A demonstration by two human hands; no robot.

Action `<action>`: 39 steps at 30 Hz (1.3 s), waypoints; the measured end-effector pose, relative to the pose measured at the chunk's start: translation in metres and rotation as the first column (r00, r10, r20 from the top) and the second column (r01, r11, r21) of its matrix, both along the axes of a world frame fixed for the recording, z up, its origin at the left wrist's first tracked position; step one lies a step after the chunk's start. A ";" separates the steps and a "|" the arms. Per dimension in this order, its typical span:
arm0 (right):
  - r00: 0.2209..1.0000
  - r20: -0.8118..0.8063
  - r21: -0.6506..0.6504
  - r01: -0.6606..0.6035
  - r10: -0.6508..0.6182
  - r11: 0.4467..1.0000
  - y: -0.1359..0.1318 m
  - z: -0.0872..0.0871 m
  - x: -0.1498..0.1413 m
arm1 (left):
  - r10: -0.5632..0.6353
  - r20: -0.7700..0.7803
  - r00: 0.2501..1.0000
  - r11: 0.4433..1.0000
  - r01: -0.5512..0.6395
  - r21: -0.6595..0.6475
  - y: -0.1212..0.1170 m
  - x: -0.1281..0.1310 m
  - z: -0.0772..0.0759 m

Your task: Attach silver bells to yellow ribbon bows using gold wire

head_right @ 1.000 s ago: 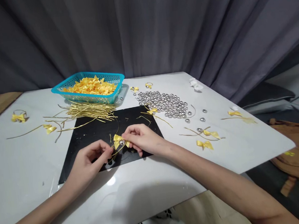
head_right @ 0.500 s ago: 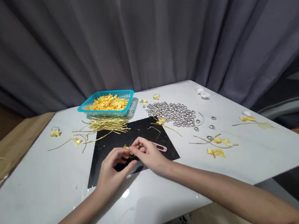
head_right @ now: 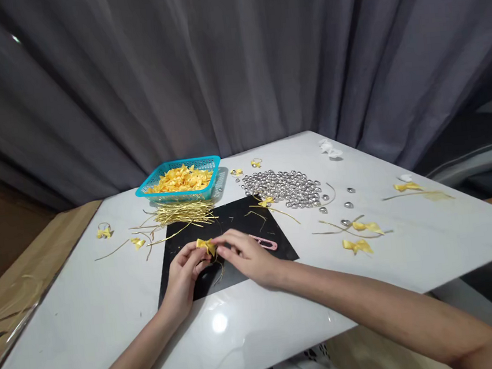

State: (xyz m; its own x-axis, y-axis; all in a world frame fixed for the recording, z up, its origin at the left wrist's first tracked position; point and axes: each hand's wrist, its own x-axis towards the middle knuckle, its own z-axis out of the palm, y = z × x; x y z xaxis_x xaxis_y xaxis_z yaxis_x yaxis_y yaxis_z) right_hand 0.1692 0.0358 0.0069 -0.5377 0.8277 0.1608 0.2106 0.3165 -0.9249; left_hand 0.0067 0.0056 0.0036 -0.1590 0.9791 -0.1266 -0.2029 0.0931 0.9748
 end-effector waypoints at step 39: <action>0.990 -0.132 -0.508 -0.021 -0.053 0.861 0.014 -0.010 0.000 | -0.088 -0.149 0.985 0.996 0.092 0.020 0.001 0.003 -0.010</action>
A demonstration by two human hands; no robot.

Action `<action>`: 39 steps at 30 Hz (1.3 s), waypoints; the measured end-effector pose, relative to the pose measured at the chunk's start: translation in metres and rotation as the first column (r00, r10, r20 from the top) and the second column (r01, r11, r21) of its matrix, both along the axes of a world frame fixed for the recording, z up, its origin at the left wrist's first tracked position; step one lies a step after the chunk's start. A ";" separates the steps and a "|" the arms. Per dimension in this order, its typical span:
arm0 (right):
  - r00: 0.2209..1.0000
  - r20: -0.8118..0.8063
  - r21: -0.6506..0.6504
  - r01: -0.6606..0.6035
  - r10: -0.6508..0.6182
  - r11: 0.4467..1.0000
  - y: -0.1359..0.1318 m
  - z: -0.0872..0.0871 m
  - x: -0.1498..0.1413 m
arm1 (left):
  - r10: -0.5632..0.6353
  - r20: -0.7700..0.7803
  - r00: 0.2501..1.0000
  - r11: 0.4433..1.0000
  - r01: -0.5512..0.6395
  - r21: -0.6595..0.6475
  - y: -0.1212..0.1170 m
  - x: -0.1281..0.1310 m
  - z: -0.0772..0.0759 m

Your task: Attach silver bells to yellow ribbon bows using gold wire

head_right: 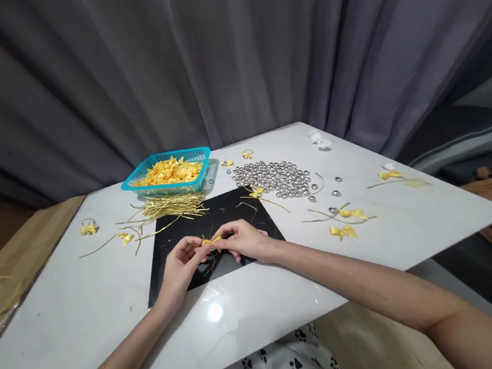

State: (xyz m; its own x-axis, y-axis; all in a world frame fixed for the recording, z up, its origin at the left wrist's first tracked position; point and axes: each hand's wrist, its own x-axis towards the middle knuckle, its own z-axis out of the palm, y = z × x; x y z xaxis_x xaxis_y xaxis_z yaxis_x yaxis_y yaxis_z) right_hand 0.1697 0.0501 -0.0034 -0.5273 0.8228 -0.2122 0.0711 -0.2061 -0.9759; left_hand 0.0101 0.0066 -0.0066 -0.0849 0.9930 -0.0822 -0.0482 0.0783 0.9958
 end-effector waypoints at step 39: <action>0.999 0.031 0.011 -0.020 0.019 1.000 0.004 0.004 0.001 | -0.025 -0.049 0.999 1.000 0.025 -0.001 0.001 0.003 0.002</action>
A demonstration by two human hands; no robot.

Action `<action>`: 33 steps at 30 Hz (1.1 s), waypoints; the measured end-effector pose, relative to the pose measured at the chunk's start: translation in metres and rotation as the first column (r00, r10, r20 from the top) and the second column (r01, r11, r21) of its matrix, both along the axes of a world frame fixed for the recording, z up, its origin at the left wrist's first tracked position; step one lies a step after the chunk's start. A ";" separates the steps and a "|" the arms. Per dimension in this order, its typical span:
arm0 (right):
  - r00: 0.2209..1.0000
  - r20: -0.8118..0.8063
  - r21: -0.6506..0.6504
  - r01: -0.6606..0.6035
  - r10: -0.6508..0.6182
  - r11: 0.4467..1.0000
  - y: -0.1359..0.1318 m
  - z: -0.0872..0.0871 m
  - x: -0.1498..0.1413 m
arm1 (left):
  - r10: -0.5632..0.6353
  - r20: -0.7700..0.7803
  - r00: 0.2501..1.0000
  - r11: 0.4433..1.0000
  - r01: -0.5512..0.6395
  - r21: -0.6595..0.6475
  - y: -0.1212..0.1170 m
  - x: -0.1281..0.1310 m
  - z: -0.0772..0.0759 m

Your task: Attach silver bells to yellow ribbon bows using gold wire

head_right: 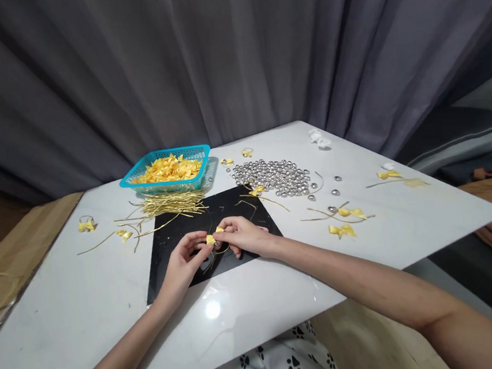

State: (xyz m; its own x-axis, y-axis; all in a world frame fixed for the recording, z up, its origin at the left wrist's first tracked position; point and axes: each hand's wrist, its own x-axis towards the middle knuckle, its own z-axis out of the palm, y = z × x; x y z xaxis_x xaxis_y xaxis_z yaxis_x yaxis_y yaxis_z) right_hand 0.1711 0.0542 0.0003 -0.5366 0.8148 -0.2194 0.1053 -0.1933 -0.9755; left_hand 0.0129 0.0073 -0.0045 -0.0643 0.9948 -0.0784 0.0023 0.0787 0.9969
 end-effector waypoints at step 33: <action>0.996 -0.006 -0.038 0.085 -0.085 0.996 -0.001 0.000 0.000 | 0.102 0.095 0.990 0.994 -0.097 -0.054 0.002 -0.006 -0.002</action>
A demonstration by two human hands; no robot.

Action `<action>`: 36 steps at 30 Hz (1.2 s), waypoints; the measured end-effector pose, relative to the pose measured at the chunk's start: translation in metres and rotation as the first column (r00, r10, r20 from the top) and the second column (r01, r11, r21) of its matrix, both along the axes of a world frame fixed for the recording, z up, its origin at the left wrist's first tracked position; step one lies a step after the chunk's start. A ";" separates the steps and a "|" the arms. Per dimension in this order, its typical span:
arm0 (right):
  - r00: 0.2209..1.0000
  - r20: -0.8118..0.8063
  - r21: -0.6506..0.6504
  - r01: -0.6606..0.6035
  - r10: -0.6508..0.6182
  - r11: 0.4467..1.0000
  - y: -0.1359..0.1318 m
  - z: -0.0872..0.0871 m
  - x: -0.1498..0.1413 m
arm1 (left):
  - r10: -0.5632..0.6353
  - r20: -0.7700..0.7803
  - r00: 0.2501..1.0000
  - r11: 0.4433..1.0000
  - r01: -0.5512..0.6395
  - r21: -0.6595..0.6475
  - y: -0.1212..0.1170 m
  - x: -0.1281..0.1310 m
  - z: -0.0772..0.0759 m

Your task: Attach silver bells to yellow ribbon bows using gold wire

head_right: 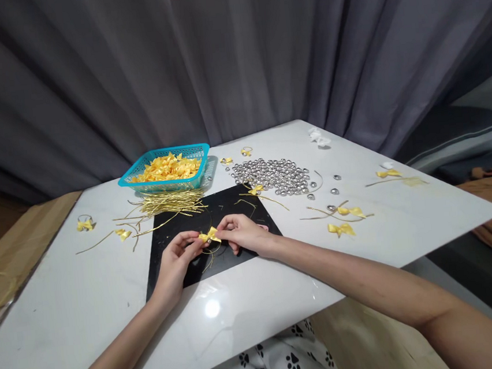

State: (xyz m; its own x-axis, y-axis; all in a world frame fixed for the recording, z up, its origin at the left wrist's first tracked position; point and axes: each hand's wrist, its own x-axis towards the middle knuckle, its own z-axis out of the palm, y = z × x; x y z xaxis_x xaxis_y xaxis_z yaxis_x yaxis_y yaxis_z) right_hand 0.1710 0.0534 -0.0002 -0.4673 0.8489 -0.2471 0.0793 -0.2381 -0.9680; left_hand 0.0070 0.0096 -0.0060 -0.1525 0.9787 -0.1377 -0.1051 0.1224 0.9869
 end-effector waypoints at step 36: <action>0.999 -0.034 -0.010 0.006 -0.006 1.000 0.001 -0.001 0.001 | -0.014 0.021 1.000 0.999 0.013 0.046 0.000 0.000 -0.002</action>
State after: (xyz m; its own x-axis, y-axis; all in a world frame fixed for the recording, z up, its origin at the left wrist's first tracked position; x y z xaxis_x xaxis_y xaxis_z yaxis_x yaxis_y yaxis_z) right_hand 0.1719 0.0539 -0.0011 -0.4708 0.8491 -0.2395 0.0449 -0.2481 -0.9677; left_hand 0.0068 0.0097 -0.0077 -0.1362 0.9860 -0.0957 -0.1252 0.0787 0.9890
